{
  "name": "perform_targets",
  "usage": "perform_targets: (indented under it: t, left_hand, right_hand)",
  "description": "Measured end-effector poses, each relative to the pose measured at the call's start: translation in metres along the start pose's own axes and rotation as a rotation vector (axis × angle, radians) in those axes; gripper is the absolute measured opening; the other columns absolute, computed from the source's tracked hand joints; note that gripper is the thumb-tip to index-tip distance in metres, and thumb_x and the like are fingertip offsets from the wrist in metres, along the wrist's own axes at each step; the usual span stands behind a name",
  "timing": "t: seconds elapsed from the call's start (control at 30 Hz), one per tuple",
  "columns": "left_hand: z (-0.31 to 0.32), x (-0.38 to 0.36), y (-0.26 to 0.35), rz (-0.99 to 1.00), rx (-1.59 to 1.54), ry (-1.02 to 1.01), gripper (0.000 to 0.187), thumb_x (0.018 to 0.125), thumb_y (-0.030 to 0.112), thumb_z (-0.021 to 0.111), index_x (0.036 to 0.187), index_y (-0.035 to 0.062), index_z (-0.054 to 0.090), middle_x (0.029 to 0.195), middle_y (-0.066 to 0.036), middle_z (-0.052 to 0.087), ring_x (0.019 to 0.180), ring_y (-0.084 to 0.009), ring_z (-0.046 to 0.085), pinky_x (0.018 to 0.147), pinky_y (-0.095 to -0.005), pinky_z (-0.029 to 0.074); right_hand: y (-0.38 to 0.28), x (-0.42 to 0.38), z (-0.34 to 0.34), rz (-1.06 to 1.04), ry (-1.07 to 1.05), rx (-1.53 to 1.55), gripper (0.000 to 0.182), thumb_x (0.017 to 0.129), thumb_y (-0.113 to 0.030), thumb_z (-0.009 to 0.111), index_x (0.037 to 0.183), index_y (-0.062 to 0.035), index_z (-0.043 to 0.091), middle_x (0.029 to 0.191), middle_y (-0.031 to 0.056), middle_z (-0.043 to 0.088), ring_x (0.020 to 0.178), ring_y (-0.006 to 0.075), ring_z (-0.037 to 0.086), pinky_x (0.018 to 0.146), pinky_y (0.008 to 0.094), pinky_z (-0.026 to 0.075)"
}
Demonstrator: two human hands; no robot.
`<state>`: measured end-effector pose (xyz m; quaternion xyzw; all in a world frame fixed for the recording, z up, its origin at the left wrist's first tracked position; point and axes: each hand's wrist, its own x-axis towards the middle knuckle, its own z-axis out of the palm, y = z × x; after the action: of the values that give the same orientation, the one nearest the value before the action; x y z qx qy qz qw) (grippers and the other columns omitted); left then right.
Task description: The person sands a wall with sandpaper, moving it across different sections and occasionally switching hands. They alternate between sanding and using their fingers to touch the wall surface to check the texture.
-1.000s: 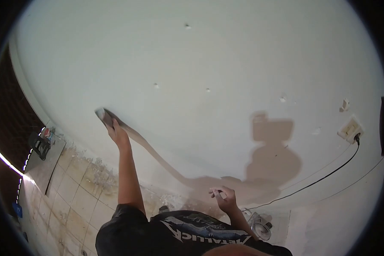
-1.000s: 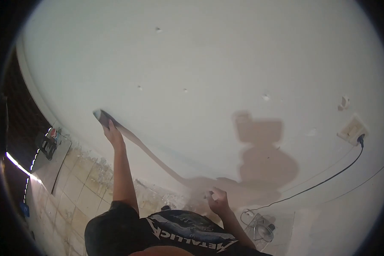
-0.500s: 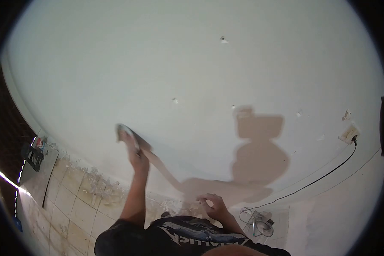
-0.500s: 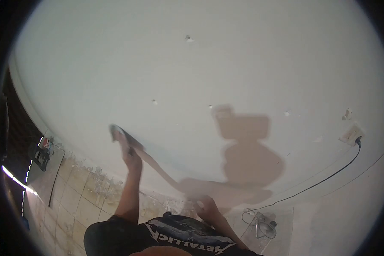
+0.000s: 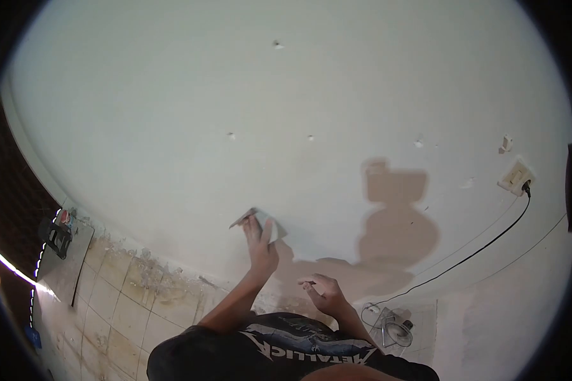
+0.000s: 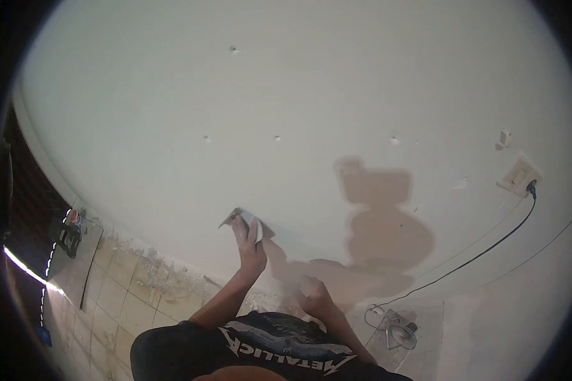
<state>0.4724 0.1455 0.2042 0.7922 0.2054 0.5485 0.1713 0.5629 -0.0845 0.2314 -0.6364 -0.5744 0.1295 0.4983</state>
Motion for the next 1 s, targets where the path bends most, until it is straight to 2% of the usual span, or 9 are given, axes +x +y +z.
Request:
perform_targets:
  t: [0.07, 0.2, 0.3, 0.4, 0.5, 0.6, 0.63, 0.73, 1.0]
  left_hand:
    - [-0.008, -0.006, -0.016, -0.043, 0.030, 0.008, 0.064, 0.088, -0.005, 0.049, 0.151, 0.0083, 0.047, 0.164, -0.032, 0.020, 0.152, -0.0553, 0.013, 0.120, -0.0656, 0.013]
    - [-0.037, 0.064, -0.014, -0.276, -0.230, 0.415, 0.057, 0.102, 0.003, 0.041, 0.158, 0.0001, 0.032, 0.171, -0.021, 0.009, 0.158, -0.0364, 0.007, 0.126, -0.0467, 0.011]
    - [-0.047, 0.101, -0.018, -0.265, -0.429, 0.490, 0.054, 0.107, 0.009, 0.039, 0.157, -0.0060, 0.028, 0.171, -0.020, 0.009, 0.159, -0.0337, 0.006, 0.127, -0.0441, 0.008]
    - [-0.035, 0.112, 0.034, -0.136, -0.156, 0.445, 0.054, 0.108, 0.012, 0.039, 0.157, -0.0072, 0.029, 0.171, -0.020, 0.008, 0.159, -0.0328, 0.005, 0.126, -0.0440, 0.009]
    - [0.005, 0.060, 0.059, -0.072, -0.189, 0.243, 0.059, 0.100, -0.003, 0.046, 0.158, 0.0036, 0.035, 0.170, -0.022, 0.008, 0.158, -0.0383, 0.004, 0.126, -0.0491, 0.008]
    - [0.015, 0.002, 0.075, 0.010, -0.148, -0.056, 0.054, 0.099, -0.007, 0.039, 0.153, -0.0053, 0.037, 0.165, -0.035, 0.014, 0.155, -0.0493, 0.006, 0.124, -0.0538, 0.011]
    - [0.014, -0.007, 0.075, -0.077, -0.205, -0.064, 0.049, 0.106, 0.005, 0.039, 0.154, -0.0039, 0.037, 0.163, -0.037, 0.016, 0.154, -0.0509, 0.009, 0.123, -0.0545, 0.016]
    - [-0.002, 0.005, 0.056, -0.053, -0.126, 0.011, 0.057, 0.096, -0.009, 0.040, 0.153, -0.0034, 0.040, 0.162, -0.037, 0.020, 0.152, -0.0546, 0.013, 0.122, -0.0567, 0.016]
    - [-0.027, 0.099, 0.063, 0.110, 0.012, 0.239, 0.054, 0.099, 0.003, 0.042, 0.153, -0.0035, 0.040, 0.164, -0.032, 0.023, 0.153, -0.0535, 0.015, 0.122, -0.0572, 0.018]
  right_hand:
    - [0.000, -0.005, -0.013, 0.005, -0.021, 0.025, 0.015, 0.094, 0.000, 0.063, 0.107, 0.0015, 0.071, 0.096, 0.0149, 0.074, 0.088, 0.0246, 0.072, 0.080, 0.0341, 0.057]
    - [0.019, -0.038, -0.031, 0.160, -0.035, 0.070, 0.018, 0.094, 0.000, 0.062, 0.109, 0.0012, 0.072, 0.095, 0.0138, 0.075, 0.088, 0.0231, 0.072, 0.080, 0.0337, 0.056]
    - [0.035, -0.053, -0.043, 0.187, -0.036, 0.067, 0.019, 0.093, 0.001, 0.061, 0.109, 0.0008, 0.073, 0.095, 0.0130, 0.075, 0.088, 0.0223, 0.072, 0.081, 0.0338, 0.056]
    - [0.029, -0.053, -0.058, 0.203, -0.060, 0.101, 0.018, 0.092, 0.002, 0.062, 0.107, 0.0009, 0.073, 0.096, 0.0133, 0.075, 0.090, 0.0225, 0.072, 0.083, 0.0340, 0.056]
    - [0.031, -0.052, -0.070, 0.147, -0.047, 0.112, 0.017, 0.092, 0.001, 0.063, 0.106, 0.0012, 0.073, 0.097, 0.0139, 0.075, 0.091, 0.0230, 0.073, 0.083, 0.0337, 0.057]
    - [0.038, -0.053, -0.079, 0.128, -0.057, 0.168, 0.016, 0.093, 0.002, 0.062, 0.106, 0.0014, 0.073, 0.097, 0.0148, 0.076, 0.091, 0.0232, 0.074, 0.082, 0.0335, 0.057]
    - [0.041, -0.053, -0.082, 0.092, -0.048, 0.184, 0.017, 0.094, 0.002, 0.061, 0.106, 0.0022, 0.072, 0.096, 0.0157, 0.076, 0.089, 0.0238, 0.074, 0.080, 0.0338, 0.058]
    - [0.049, -0.054, -0.092, 0.078, -0.065, 0.238, 0.018, 0.095, 0.002, 0.058, 0.107, 0.0030, 0.072, 0.097, 0.0164, 0.075, 0.090, 0.0244, 0.074, 0.080, 0.0345, 0.058]
    - [0.056, -0.046, -0.109, 0.046, -0.200, 0.111, 0.024, 0.096, -0.006, 0.062, 0.118, 0.0016, 0.068, 0.097, 0.0129, 0.074, 0.086, 0.0200, 0.070, 0.081, 0.0329, 0.056]
